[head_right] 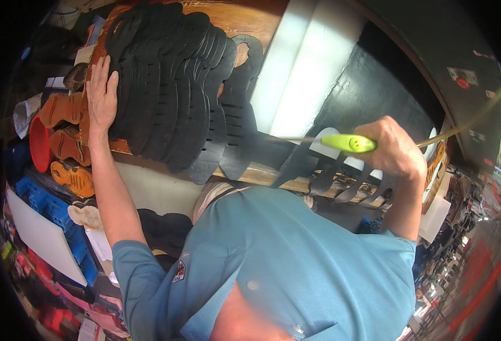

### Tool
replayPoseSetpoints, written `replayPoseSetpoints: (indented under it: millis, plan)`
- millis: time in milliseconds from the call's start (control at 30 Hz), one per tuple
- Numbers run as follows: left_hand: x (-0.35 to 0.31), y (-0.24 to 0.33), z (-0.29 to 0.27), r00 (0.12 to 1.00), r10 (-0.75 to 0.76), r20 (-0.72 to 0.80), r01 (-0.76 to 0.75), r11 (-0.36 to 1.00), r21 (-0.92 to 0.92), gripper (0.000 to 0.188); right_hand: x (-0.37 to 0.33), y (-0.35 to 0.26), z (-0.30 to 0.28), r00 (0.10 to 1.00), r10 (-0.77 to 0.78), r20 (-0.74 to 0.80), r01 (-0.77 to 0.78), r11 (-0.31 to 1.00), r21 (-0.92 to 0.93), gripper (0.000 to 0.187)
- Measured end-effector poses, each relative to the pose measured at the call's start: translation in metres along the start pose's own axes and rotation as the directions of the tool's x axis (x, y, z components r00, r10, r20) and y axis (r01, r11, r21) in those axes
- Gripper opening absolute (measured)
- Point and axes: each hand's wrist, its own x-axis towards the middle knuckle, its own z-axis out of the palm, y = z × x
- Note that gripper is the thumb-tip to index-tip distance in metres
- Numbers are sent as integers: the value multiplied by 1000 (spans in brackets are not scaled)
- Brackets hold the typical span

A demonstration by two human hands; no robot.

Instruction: The person uses a green-handled tool to separate a stack of black shoe insoles on a wooden workbench. They repeatedly apply the tool between the insoles, peel them apart, and stack the separated pieces. The process is repeated multiple times throughout the clip.

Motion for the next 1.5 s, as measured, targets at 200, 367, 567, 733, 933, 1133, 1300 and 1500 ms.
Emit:
replayPoseSetpoints:
  millis: [200,367,567,733,933,1133,1300,1500]
  plan:
    - [-1,1,2,999,-37,18,37,999,13,63,-1,-3,11,998,-48,31,48,999,5,12]
    - [-1,-1,1,997,-61,42,64,996,-65,59,9,-12,6,1000,3,-19,-3,1000,-25,24]
    - [-1,-1,-1,997,-50,53,54,995,-78,56,55,-37,12,969,-188,-157,190,982,-2,22]
    - [0,2,1,1000,-4,-1,4,999,-41,53,103,-60,26,922,-307,-238,319,947,15,17]
    - [0,18,3,984,115,-134,-103,990,94,48,166,-81,27,905,-290,-310,318,947,42,25]
    - [-2,39,-3,991,-128,-28,125,987,-98,59,226,-58,4,773,-306,-555,241,952,-189,29]
    - [-2,43,-7,987,-155,-47,146,978,-150,59,205,-51,28,425,-594,-683,383,802,-459,53]
    - [-4,44,-4,986,-150,-73,136,976,-168,58,89,-56,96,964,-93,-250,132,981,145,34]
